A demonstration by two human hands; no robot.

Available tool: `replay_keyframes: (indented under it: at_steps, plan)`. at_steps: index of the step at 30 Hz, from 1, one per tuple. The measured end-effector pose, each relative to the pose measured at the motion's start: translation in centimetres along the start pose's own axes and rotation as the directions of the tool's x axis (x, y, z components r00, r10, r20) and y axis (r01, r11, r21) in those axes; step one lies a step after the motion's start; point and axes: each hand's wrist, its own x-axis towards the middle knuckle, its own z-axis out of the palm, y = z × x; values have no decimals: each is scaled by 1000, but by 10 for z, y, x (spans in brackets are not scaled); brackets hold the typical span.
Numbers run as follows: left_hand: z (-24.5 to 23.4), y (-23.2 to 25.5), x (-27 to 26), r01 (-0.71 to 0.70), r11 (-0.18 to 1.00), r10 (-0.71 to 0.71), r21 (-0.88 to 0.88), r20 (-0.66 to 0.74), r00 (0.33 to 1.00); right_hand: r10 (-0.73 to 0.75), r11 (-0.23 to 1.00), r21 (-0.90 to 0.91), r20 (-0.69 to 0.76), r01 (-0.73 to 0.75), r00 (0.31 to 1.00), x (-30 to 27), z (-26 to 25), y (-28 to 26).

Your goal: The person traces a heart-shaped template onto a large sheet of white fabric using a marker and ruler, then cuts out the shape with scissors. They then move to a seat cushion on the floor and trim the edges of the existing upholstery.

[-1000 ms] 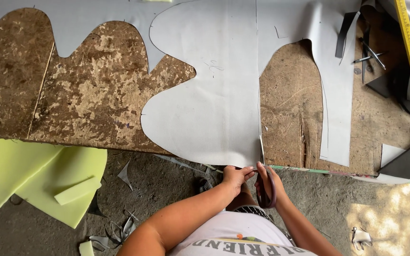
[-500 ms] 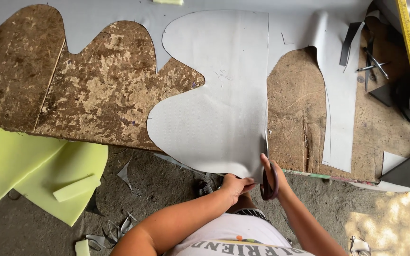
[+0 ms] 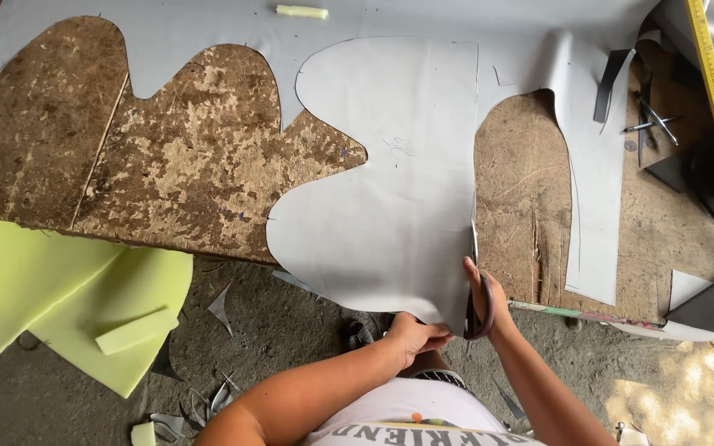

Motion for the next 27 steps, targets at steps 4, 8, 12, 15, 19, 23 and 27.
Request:
replay_keyframes:
  at_steps: [4,8,12,15,19,23,27]
  plan:
    - [-2,4,-7,-27,999,28,-31,7,1000,-93,995,-42,-11,92,996,5,2,2]
    - [-8,5,-15,5,1000,-5,9,-15,1000,-17,996,-87,57,22,998,-5,-2,-28]
    - [-10,9,-20,9,999,-10,49,18,1000,-71,994,-86,-12,70,997,3,-1,-19]
    - [-10,13,-25,22,997,-23,68,20,1000,-27,990,-142,-3,27,1000,5,0,-23]
    - [-10,20,-45,49,998,-51,41,51,997,-26,999,-32,53,28,998,10,1,-46]
    - [-14,22,-49,104,988,-110,110,44,993,-25,989,-145,1,24,1000,26,-2,-42]
    - [-20,19,-45,98,990,-104,105,53,993,-38,981,-194,-49,27,998,33,0,-33]
